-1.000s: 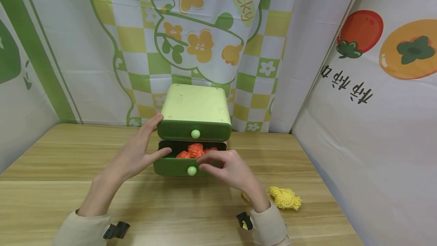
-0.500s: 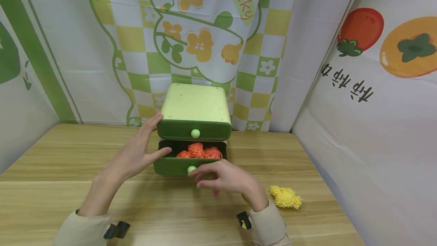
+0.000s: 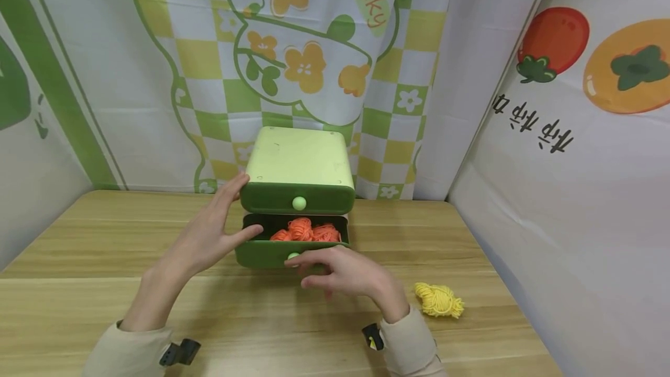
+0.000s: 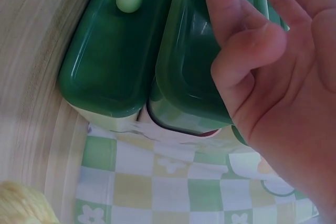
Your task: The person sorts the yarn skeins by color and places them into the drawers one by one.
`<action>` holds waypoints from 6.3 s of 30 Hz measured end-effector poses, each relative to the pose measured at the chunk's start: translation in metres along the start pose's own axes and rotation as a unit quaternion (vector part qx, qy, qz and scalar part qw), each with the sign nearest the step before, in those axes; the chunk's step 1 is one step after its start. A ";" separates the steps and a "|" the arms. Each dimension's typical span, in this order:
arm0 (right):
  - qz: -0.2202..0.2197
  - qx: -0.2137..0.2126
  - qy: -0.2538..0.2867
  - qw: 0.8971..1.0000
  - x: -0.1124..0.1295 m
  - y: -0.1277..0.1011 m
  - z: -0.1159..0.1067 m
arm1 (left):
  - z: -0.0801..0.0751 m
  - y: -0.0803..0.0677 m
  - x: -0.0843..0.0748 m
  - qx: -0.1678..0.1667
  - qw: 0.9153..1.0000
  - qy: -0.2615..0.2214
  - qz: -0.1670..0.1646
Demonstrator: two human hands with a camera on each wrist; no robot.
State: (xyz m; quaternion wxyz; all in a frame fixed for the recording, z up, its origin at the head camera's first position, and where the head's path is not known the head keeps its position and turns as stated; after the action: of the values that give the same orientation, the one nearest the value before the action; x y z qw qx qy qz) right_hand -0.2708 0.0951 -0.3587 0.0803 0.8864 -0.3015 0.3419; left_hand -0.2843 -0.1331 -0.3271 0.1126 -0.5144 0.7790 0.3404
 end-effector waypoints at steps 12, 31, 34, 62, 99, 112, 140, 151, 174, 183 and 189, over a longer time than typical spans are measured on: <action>0.003 0.002 0.000 1.000 -0.001 0.000 -0.001 | 0.001 0.001 0.001 -0.007 1.000 -0.002 0.000; 0.010 -0.016 -0.012 1.000 -0.004 0.000 -0.003 | 0.001 0.000 0.002 -0.005 1.000 -0.002 0.003; 0.006 -0.017 -0.019 1.000 -0.004 0.001 -0.003 | 0.001 0.000 0.002 -0.005 1.000 -0.003 0.002; -0.018 -0.049 -0.060 0.997 -0.006 0.007 0.001 | 0.001 0.000 0.000 -0.007 1.000 -0.002 0.017; 0.042 -0.128 -0.063 0.989 -0.021 0.012 -0.003 | 0.002 0.001 0.000 -0.005 1.000 -0.008 0.011; 0.006 -0.145 -0.069 0.987 -0.020 0.011 -0.006 | 0.003 0.001 0.001 -0.002 1.000 -0.012 0.006; 0.032 -0.110 -0.123 0.986 -0.037 0.025 0.015 | 0.003 0.001 0.002 0.003 1.000 -0.011 0.003; 0.078 -0.088 -0.152 0.981 -0.047 0.030 0.028 | 0.004 0.001 0.000 -0.005 1.000 -0.009 0.012; 0.070 -0.076 -0.129 0.986 -0.044 0.032 0.029 | 0.003 0.002 0.001 0.001 1.000 -0.004 0.005; 0.046 -0.022 -0.092 0.994 -0.036 0.027 0.028 | 0.003 0.001 0.002 0.002 1.000 -0.004 0.006; 0.059 0.018 -0.077 0.995 -0.032 0.023 0.031 | 0.003 0.000 0.002 0.001 1.000 -0.006 0.006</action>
State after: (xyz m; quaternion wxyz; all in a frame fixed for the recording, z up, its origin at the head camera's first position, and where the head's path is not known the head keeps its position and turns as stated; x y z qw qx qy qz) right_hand -0.2852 0.0810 -0.4045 0.0207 0.8920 -0.3526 0.2822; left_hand -0.2862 -0.1323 -0.3306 0.1162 -0.5077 0.7816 0.3432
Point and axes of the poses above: each hand's wrist, its own y-axis towards the middle knuckle, its own z-axis out of the palm, x = y × z, the point moved 6 cm from there along y, towards the middle knuckle, and after that the axes turned 1 degree about -y, right-handed, at the moved point
